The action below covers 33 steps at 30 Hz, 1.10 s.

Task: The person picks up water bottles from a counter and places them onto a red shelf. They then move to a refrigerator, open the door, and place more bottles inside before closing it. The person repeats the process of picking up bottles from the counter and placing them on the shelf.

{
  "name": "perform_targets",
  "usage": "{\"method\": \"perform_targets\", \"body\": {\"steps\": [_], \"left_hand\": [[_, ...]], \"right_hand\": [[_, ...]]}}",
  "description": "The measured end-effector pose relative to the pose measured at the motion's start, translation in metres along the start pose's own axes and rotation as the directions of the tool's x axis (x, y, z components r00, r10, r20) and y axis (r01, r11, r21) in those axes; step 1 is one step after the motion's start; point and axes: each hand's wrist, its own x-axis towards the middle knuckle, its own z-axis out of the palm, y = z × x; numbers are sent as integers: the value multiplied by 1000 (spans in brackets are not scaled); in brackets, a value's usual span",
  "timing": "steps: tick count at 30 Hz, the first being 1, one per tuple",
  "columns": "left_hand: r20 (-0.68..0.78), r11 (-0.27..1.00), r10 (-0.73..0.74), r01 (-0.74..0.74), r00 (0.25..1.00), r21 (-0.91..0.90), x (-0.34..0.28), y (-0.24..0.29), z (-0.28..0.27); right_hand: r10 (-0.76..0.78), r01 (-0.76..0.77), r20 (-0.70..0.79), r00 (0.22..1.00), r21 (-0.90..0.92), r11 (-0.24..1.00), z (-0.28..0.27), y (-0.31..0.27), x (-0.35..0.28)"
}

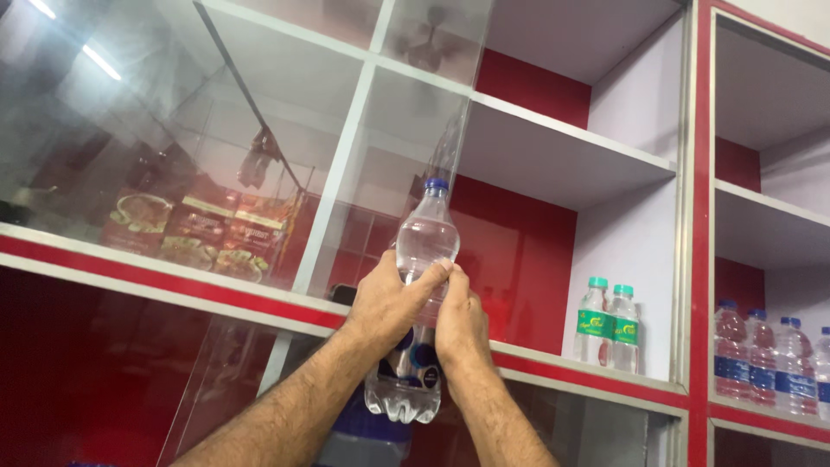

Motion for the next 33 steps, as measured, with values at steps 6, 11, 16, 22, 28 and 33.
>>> {"method": "perform_targets", "body": {"steps": [6,11,16,22,28,33], "left_hand": [[-15,999,15,-14,1000,52,5,-2,-6],[-50,995,85,-82,995,58,4,-3,-4],[2,999,38,-38,999,10,11,8,11],[133,998,57,-60,989,17,30,18,31],[207,915,-25,-61,978,399,28,37,19],[224,735,-54,-113,973,669,22,52,32]], "right_hand": [[-76,52,116,990,197,979,3,14,15],[-315,236,261,913,292,927,-10,36,20],[-297,214,273,915,296,931,-26,28,1],[-259,262,40,965,-80,962,-33,-2,-8],[-242,223,-80,967,-193,956,-32,-18,-1],[-250,239,-71,966,-132,962,-29,-15,-4]]}}
